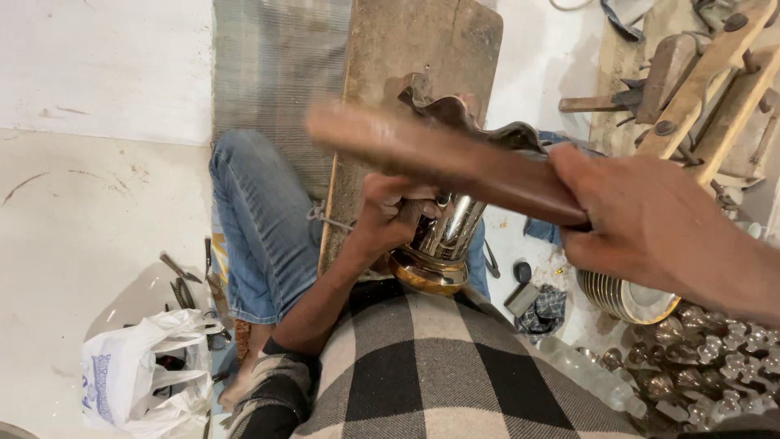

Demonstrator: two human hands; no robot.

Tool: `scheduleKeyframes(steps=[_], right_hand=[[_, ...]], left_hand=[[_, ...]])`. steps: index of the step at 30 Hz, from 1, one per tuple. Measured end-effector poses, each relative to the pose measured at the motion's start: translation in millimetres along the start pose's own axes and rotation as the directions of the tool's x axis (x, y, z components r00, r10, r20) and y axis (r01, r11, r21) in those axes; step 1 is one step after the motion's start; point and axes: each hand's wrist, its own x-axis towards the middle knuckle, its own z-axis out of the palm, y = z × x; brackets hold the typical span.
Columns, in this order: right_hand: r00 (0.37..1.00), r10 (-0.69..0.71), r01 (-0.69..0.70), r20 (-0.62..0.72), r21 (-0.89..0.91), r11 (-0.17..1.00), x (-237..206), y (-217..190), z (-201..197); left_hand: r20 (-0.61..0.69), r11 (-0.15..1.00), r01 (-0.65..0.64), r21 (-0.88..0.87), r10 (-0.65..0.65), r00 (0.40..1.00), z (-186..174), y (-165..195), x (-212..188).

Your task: The person is engraving a decorative pattern onto a metal vase using a chisel and a wooden mallet. They hold the chisel against the vase and strike it with the mallet to create the design.

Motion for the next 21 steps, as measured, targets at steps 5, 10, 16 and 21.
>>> scheduleKeyframes(steps=[5, 10, 16, 21], right_hand=[[0.960, -0.116, 0.164, -0.253, 0.175, 0.971, 2.5, 8.3, -1.1], [0.756, -0.167, 0.494, -0.633, 0.384, 0.780, 4.5, 8.8, -1.8], [0.992, 0.054, -0.025, 0.113, -0.247, 0.969, -3.2, -12.8, -34.5], [0.999, 0.026, -0.029, 0.030, 0.090, 0.996, 0.2, -27.4, -47.2]], left_hand=[[-0.043, 0.998, -0.034, -0.053, 0.032, 0.999, 5.0, 6.7, 0.7], [-0.061, 0.996, -0.018, -0.085, 0.013, 0.998, 5.5, 13.3, 6.0], [-0.046, 1.000, 0.013, 0.024, -0.012, 0.999, 2.3, 15.2, 6.8], [-0.062, 0.997, 0.033, -0.069, -0.037, 0.997, 0.6, 18.6, 7.8]])
